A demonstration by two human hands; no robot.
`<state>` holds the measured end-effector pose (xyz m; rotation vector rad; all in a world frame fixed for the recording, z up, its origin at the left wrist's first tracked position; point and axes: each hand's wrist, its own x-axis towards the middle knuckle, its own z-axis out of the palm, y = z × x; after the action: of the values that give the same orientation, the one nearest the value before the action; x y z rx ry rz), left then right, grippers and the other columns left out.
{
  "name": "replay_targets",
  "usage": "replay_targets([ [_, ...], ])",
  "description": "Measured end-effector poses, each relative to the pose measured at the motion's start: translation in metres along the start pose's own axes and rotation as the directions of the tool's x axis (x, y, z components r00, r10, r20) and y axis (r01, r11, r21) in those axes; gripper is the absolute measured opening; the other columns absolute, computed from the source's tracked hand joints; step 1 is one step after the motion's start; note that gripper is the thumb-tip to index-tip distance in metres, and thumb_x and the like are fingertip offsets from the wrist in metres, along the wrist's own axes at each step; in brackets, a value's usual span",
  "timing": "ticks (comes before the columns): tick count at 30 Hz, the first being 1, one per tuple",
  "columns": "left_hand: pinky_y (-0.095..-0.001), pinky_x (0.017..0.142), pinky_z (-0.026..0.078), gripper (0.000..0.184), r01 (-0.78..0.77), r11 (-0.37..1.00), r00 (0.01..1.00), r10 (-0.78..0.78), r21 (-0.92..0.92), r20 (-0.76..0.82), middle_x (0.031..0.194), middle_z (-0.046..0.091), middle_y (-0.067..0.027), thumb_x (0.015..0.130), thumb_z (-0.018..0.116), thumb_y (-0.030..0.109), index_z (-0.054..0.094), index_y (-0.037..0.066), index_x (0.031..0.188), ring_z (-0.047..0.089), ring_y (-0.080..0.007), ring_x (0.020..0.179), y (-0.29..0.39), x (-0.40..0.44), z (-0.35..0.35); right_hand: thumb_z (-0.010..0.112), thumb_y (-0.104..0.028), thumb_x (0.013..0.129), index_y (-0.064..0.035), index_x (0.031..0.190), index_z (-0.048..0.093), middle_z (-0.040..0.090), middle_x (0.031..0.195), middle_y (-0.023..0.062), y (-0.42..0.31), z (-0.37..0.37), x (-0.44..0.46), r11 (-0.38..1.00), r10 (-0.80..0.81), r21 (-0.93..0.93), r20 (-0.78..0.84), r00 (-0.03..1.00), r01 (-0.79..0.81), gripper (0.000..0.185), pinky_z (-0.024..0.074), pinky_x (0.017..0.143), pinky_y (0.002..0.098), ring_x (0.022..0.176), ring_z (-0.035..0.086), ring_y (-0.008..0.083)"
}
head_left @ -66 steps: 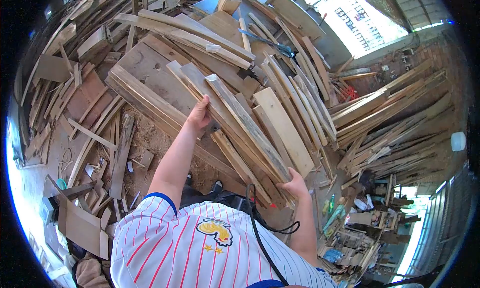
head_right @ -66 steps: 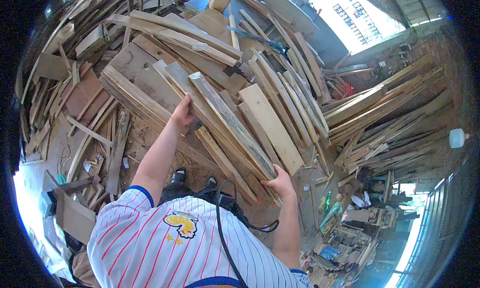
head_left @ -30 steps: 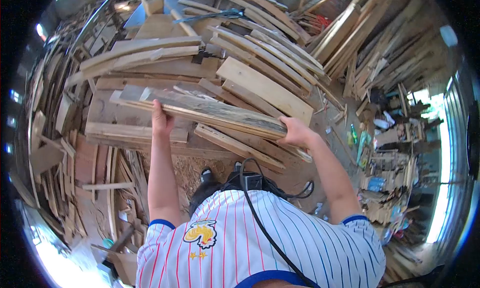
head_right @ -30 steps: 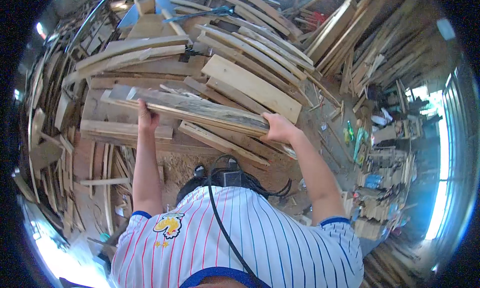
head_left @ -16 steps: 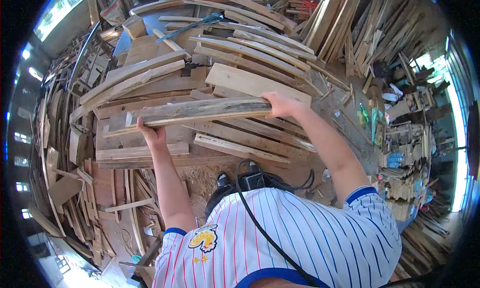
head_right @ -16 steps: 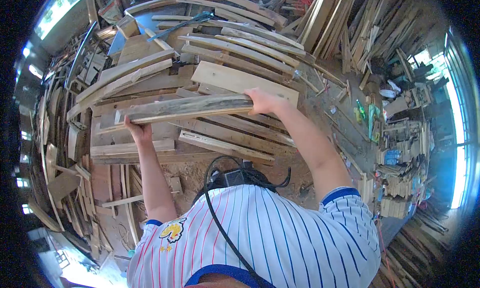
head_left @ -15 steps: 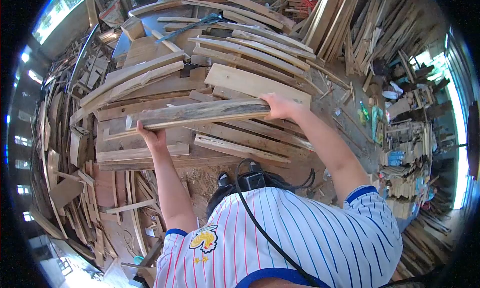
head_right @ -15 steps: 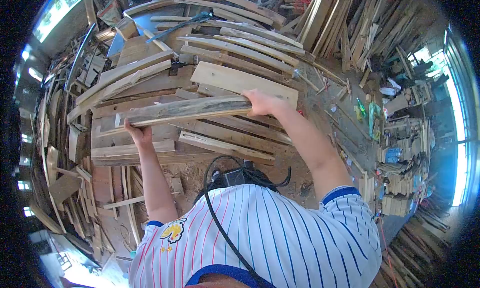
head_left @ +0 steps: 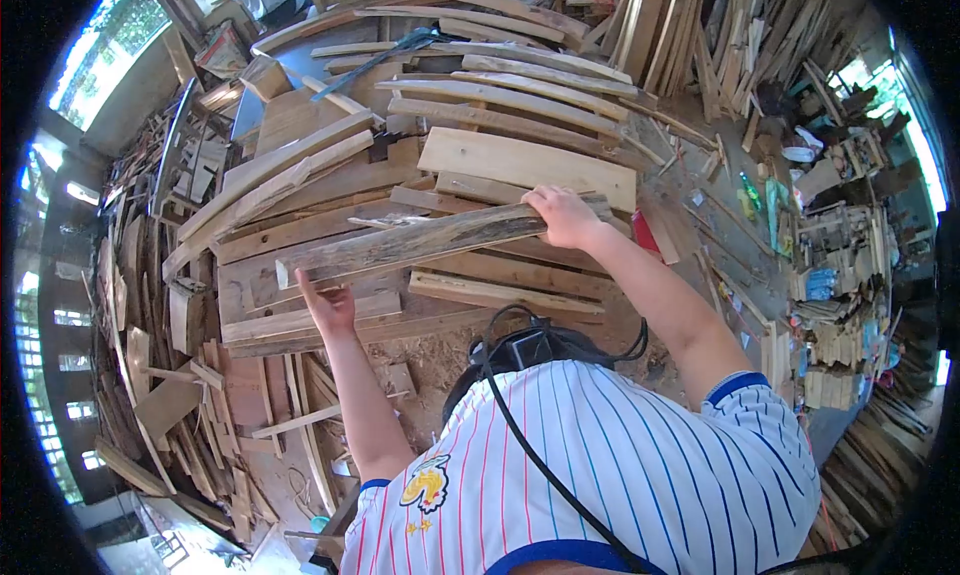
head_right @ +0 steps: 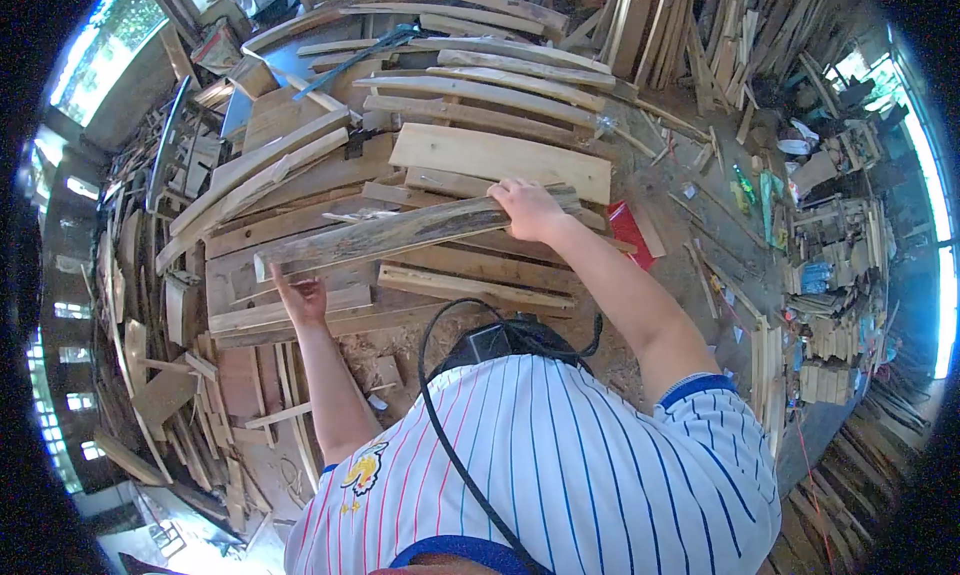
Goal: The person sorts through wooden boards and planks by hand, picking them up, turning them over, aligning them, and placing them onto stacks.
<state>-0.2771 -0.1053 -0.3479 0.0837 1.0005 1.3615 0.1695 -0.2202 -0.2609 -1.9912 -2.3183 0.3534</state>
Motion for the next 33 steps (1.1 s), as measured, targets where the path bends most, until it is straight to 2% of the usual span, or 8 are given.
replay_targets([
  [10, -0.0381, 0.094, 0.048, 0.048, 0.003, 0.921, 1.0, -0.002, 0.39, -0.004, 0.127, 0.057, -0.0105, 0.093, 0.063, 0.031, 0.051, 0.006, 0.132, 0.058, -0.0247, 0.109, 0.059, -0.097, -0.041, 0.08, -0.029, 0.073, -0.0173, 0.149, 0.032, 0.047, 0.138, 0.0138, -0.064, -0.047, -0.025, 0.985, 0.036, -0.162, -0.17, 0.985, -0.064, 0.09, 0.0283, 0.115, 0.0469, 0.132, 0.042, 0.033],
  [13, -0.0359, 0.091, 0.048, 0.041, -0.347, 0.792, 0.932, 0.35, 0.503, 0.092, 0.125, 0.058, -0.0119, 0.096, 0.057, 0.026, 0.052, 0.006, 0.13, 0.059, -0.023, 0.108, 0.118, -0.16, 0.006, 0.077, -0.022, 0.078, -0.0127, 0.146, 0.035, 0.044, 0.143, 0.0137, -0.1, -0.125, -0.041, 0.943, 0.019, 0.303, -0.456, 0.89, 0.135, 0.081, 0.0372, 0.11, 0.0443, 0.133, 0.043, 0.0289],
  [15, -0.0335, 0.087, 0.05, 0.033, -0.618, 0.72, 0.784, 0.592, 0.316, 0.185, 0.121, 0.059, -0.0123, 0.099, 0.048, 0.028, 0.056, 0.002, 0.119, 0.06, -0.0208, 0.103, 0.171, -0.198, 0.037, 0.065, -0.018, 0.088, 0.0004, 0.137, 0.045, 0.048, 0.139, 0.0214, -0.12, -0.187, -0.062, 0.833, -0.027, 0.376, -0.704, 0.71, 0.406, 0.056, 0.0443, 0.104, 0.0373, 0.131, 0.047, 0.0271],
  [16, -0.0347, 0.089, 0.05, 0.03, -0.806, 0.352, 0.565, 0.696, 0.475, 0.443, 0.115, 0.061, -0.0129, 0.099, 0.046, 0.027, 0.058, 0.002, 0.112, 0.061, -0.0206, 0.1, 0.204, -0.227, 0.057, 0.065, -0.018, 0.088, 0.0004, 0.137, 0.045, 0.048, 0.139, 0.0214, -0.12, -0.225, -0.085, 0.823, -0.036, 0.388, -0.694, 0.719, 0.415, 0.056, 0.0443, 0.104, 0.0373, 0.131, 0.047, 0.0271],
  [17, -0.0355, 0.091, 0.052, 0.028, -0.95, 0.125, 0.28, 0.749, 0.287, 0.6, 0.109, 0.062, -0.0157, 0.099, 0.044, 0.023, 0.059, 0.001, 0.109, 0.062, -0.0225, 0.1, 0.228, -0.247, 0.07, 0.054, -0.028, 0.093, 0.0082, 0.134, 0.043, 0.045, 0.139, 0.0287, -0.118, -0.268, -0.113, 0.75, -0.188, 0.321, -0.735, 0.652, 0.579, 0.056, 0.0463, 0.102, 0.043, 0.13, 0.046, 0.0368],
  [18, -0.0374, 0.09, 0.055, 0.037, -0.968, -0.04, 0.14, 0.736, 0.249, 0.662, 0.112, 0.061, -0.0206, 0.1, 0.039, 0.025, 0.057, -0.003, 0.116, 0.063, -0.0263, 0.102, 0.251, -0.27, 0.077, 0.044, -0.037, 0.097, 0.0159, 0.131, 0.042, 0.041, 0.139, 0.036, -0.119, -0.288, -0.129, 0.648, -0.325, 0.247, -0.766, 0.555, 0.721, 0.063, 0.0483, 0.101, 0.0487, 0.128, 0.045, 0.0464],
  [21, -0.0367, 0.084, 0.059, 0.055, -0.997, 0.07, 0.074, 0.89, 0.026, 0.449, 0.114, 0.06, -0.026, 0.1, 0.042, 0.04, 0.049, -0.006, 0.129, 0.065, -0.0305, 0.1, 0.229, -0.314, 0.123, 0.043, -0.037, 0.097, 0.0156, 0.131, 0.042, 0.042, 0.138, 0.0359, -0.156, -0.279, -0.124, 0.62, -0.285, 0.311, -0.766, 0.576, 0.72, 0.062, 0.0485, 0.1, 0.0488, 0.128, 0.046, 0.0463],
  [33, -0.0511, 0.094, 0.05, 0.068, -0.913, 0.318, -0.039, 0.554, -0.254, 0.832, 0.133, 0.045, -0.0312, 0.095, 0.049, 0.049, 0.045, -0.005, 0.135, 0.048, -0.0442, 0.121, 0.149, -0.33, 0.191, 0.043, -0.036, 0.099, 0.0141, 0.131, 0.043, 0.048, 0.132, 0.0355, -0.191, -0.278, -0.115, 0.297, -0.08, 0.523, -0.82, 0.567, 0.799, 0.06, 0.0495, 0.099, 0.0494, 0.126, 0.049, 0.0453],
])
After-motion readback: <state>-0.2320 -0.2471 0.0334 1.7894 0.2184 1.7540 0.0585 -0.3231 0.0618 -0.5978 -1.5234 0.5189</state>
